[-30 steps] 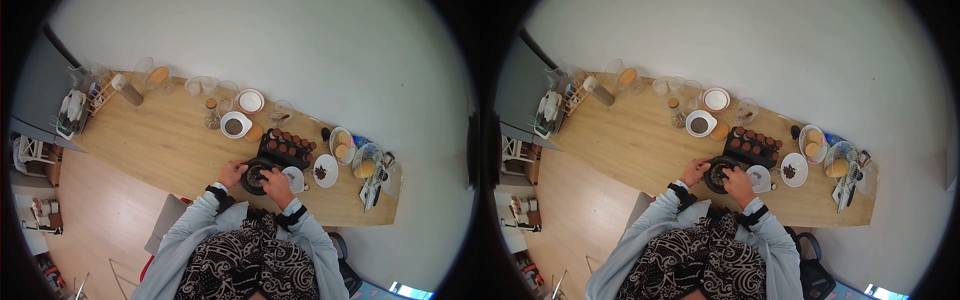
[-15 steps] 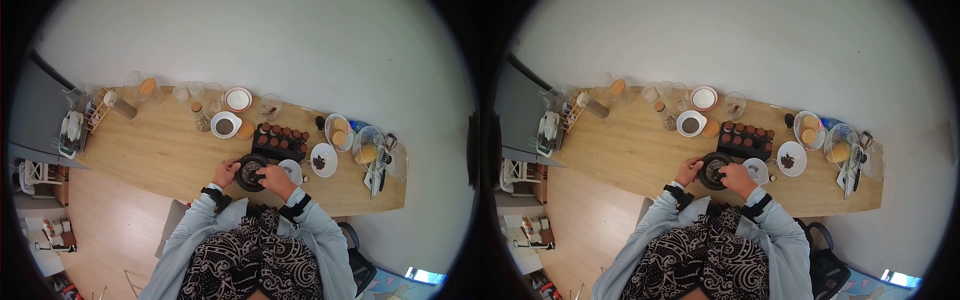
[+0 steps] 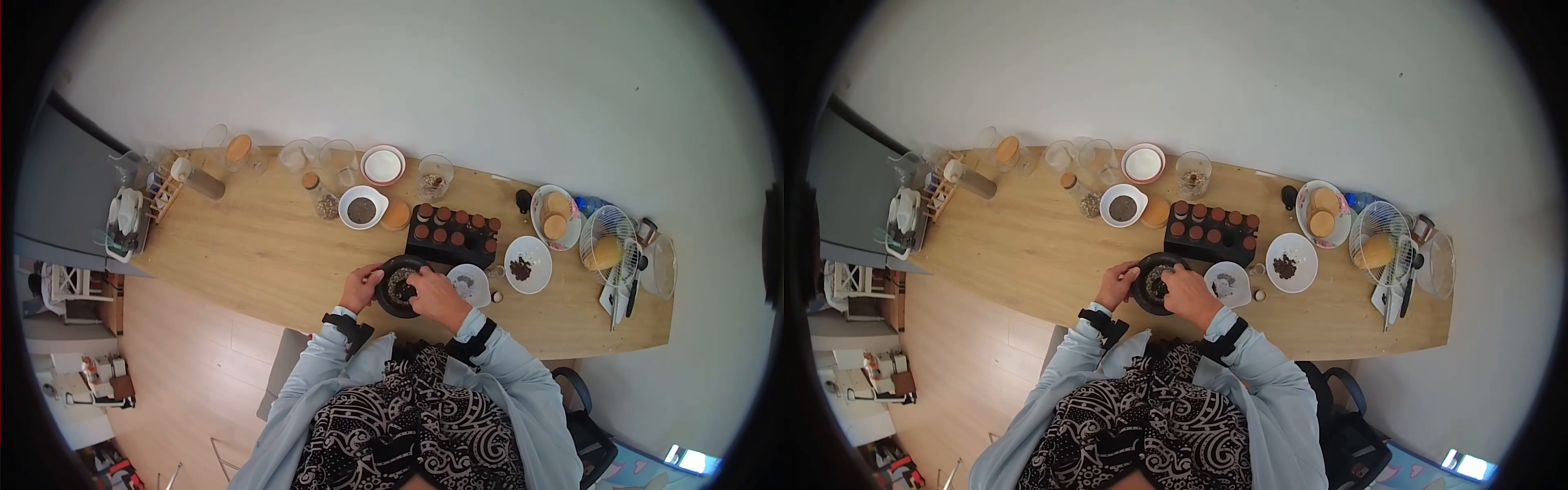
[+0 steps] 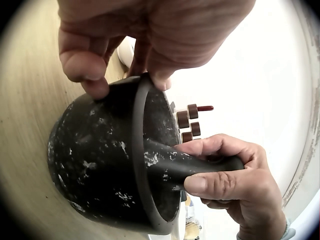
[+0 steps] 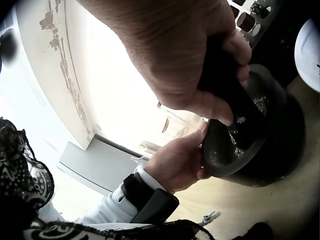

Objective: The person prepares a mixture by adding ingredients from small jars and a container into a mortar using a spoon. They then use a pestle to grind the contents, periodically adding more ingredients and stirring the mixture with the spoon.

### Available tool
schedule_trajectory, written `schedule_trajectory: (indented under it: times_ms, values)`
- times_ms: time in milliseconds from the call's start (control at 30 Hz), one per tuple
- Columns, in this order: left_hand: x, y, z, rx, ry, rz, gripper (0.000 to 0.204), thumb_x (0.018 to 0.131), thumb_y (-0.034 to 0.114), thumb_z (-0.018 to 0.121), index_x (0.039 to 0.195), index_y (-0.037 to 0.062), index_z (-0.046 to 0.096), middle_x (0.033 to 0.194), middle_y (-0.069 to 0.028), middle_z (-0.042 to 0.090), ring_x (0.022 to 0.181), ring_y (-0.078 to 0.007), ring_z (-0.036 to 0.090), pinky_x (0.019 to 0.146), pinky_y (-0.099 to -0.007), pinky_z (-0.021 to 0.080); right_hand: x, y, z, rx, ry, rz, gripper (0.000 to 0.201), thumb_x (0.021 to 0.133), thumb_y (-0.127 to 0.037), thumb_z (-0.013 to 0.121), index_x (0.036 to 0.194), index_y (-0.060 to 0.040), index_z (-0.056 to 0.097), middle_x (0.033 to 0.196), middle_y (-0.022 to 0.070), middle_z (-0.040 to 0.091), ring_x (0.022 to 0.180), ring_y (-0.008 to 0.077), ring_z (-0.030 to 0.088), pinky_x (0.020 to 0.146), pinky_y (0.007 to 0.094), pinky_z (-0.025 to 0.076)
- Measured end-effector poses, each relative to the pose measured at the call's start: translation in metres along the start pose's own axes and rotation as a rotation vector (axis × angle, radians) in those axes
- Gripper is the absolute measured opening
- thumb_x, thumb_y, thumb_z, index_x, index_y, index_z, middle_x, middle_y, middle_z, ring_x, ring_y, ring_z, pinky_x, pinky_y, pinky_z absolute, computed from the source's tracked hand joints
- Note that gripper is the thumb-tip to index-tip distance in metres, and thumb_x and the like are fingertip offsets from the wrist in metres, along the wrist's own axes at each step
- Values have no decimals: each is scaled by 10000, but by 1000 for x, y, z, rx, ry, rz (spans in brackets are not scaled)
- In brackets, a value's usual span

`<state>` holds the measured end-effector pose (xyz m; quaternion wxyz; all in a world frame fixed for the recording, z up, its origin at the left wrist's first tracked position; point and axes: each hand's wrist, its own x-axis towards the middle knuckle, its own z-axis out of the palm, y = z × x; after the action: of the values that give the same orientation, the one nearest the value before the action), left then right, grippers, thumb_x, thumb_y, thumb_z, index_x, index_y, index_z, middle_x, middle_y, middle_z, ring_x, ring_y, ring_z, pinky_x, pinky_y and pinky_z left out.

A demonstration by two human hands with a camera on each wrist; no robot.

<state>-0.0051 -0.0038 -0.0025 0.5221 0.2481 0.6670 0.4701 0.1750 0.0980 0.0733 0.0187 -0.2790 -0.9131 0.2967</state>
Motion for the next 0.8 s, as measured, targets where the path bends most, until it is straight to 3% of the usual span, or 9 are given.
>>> schedule_trajectory:
  times_ms: [67, 133, 233, 533, 800]
  values:
    - [-2, -2, 2, 7, 35, 1, 329, 940, 227, 561, 1203, 38, 620, 686, -22, 599, 464, -90, 526, 381, -229, 407, -2, 3, 5, 46, -13, -13, 273, 683, -93, 653, 942, -15, 616, 942, 211, 583, 849, 389, 620, 771, 454, 511]
    - [-2, -3, 4, 14, 69, 5, 322, 942, 224, 556, 1195, 38, 625, 681, -21, 600, 459, -87, 521, 381, -227, 403, -4, 11, 10, 243, 178, -104, 315, 669, -75, 701, 958, -26, 585, 943, 175, 581, 889, 388, 605, 779, 447, 505]
    - [-3, -6, 8, 16, 105, 9, 310, 945, 219, 551, 1183, 38, 634, 667, -17, 598, 449, -81, 510, 380, -225, 397, -4, 23, 12, 310, 269, -119, 370, 648, -73, 743, 964, -45, 553, 938, 142, 575, 910, 379, 595, 781, 443, 497]
    - [-3, -10, 9, 74, 162, 60, 298, 950, 221, 547, 1171, 45, 641, 656, -15, 596, 444, -73, 499, 379, -224, 394, -6, 22, 18, 304, 420, -101, 350, 624, -63, 749, 883, -76, 513, 893, 127, 561, 853, 360, 601, 732, 422, 494]
    - [1, -12, 0, 50, 38, 55, 312, 939, 243, 566, 1174, 49, 634, 696, -29, 604, 472, -86, 527, 390, -234, 412, -3, -2, 22, 241, 354, -17, 394, 607, -83, 765, 903, -75, 505, 886, 121, 547, 811, 361, 596, 681, 413, 490]
